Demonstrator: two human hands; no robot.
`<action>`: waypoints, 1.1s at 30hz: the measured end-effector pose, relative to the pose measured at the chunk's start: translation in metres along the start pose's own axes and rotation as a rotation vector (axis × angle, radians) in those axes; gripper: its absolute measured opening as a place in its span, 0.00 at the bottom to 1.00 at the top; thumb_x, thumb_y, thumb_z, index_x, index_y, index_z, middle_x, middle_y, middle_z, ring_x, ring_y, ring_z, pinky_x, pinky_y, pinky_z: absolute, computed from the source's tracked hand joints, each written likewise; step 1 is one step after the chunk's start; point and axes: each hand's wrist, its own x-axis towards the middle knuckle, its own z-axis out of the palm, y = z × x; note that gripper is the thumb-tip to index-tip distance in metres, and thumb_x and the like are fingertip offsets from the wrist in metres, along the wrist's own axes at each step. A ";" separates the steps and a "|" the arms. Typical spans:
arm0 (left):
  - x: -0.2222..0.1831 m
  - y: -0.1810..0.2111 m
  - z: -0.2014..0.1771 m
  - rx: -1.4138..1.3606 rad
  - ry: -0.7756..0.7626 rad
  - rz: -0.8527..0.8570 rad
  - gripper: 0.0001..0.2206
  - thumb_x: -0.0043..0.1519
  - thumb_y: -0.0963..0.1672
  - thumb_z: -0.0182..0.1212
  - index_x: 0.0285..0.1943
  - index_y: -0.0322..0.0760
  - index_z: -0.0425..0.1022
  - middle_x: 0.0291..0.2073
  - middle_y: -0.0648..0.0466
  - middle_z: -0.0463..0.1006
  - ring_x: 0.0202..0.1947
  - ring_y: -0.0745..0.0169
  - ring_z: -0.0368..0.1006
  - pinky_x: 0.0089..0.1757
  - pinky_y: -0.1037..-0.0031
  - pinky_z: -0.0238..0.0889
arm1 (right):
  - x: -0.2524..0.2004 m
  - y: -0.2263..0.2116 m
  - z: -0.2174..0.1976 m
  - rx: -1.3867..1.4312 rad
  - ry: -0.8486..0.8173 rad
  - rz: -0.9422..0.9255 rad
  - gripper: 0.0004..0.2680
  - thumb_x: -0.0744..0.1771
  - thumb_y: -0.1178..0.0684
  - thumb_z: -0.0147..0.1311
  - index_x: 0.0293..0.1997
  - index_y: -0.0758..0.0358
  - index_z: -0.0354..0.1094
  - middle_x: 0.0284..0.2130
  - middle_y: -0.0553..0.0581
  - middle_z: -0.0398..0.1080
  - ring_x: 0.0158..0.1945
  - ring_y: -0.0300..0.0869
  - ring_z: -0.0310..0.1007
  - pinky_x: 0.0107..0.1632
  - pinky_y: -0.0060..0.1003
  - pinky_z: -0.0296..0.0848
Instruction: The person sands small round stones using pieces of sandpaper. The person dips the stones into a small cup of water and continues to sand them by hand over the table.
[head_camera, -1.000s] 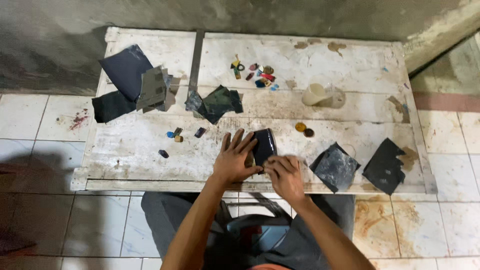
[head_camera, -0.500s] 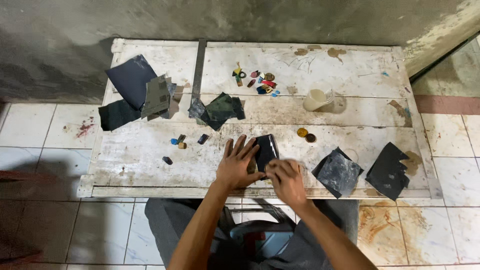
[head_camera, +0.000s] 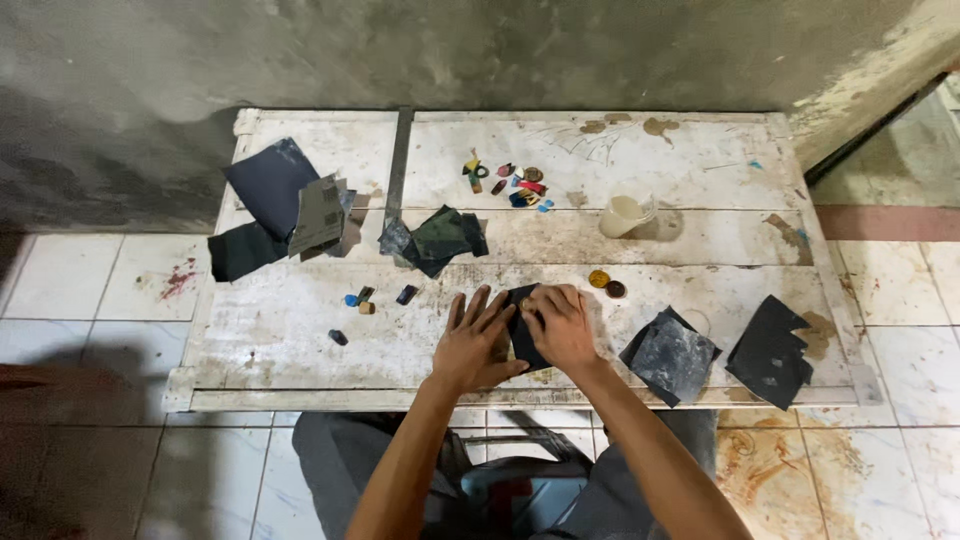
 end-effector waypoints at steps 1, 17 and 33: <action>0.003 0.001 -0.001 -0.003 0.003 0.004 0.43 0.52 0.67 0.49 0.73 0.47 0.58 0.74 0.55 0.52 0.74 0.46 0.39 0.67 0.47 0.26 | -0.002 -0.005 -0.013 -0.006 0.000 -0.001 0.05 0.64 0.48 0.59 0.33 0.53 0.72 0.38 0.49 0.72 0.48 0.48 0.68 0.48 0.42 0.65; 0.003 0.002 -0.002 0.039 -0.018 -0.008 0.42 0.52 0.66 0.52 0.73 0.47 0.58 0.74 0.54 0.52 0.75 0.46 0.39 0.67 0.49 0.26 | 0.005 0.003 -0.001 0.055 -0.023 0.031 0.05 0.64 0.47 0.57 0.33 0.54 0.73 0.35 0.50 0.71 0.46 0.48 0.68 0.48 0.43 0.66; 0.004 0.010 -0.014 0.005 -0.121 -0.074 0.44 0.52 0.66 0.52 0.73 0.46 0.56 0.75 0.56 0.49 0.75 0.49 0.35 0.68 0.51 0.23 | -0.008 0.005 0.011 0.028 0.081 0.022 0.05 0.65 0.45 0.57 0.34 0.50 0.73 0.36 0.48 0.71 0.46 0.46 0.67 0.48 0.41 0.65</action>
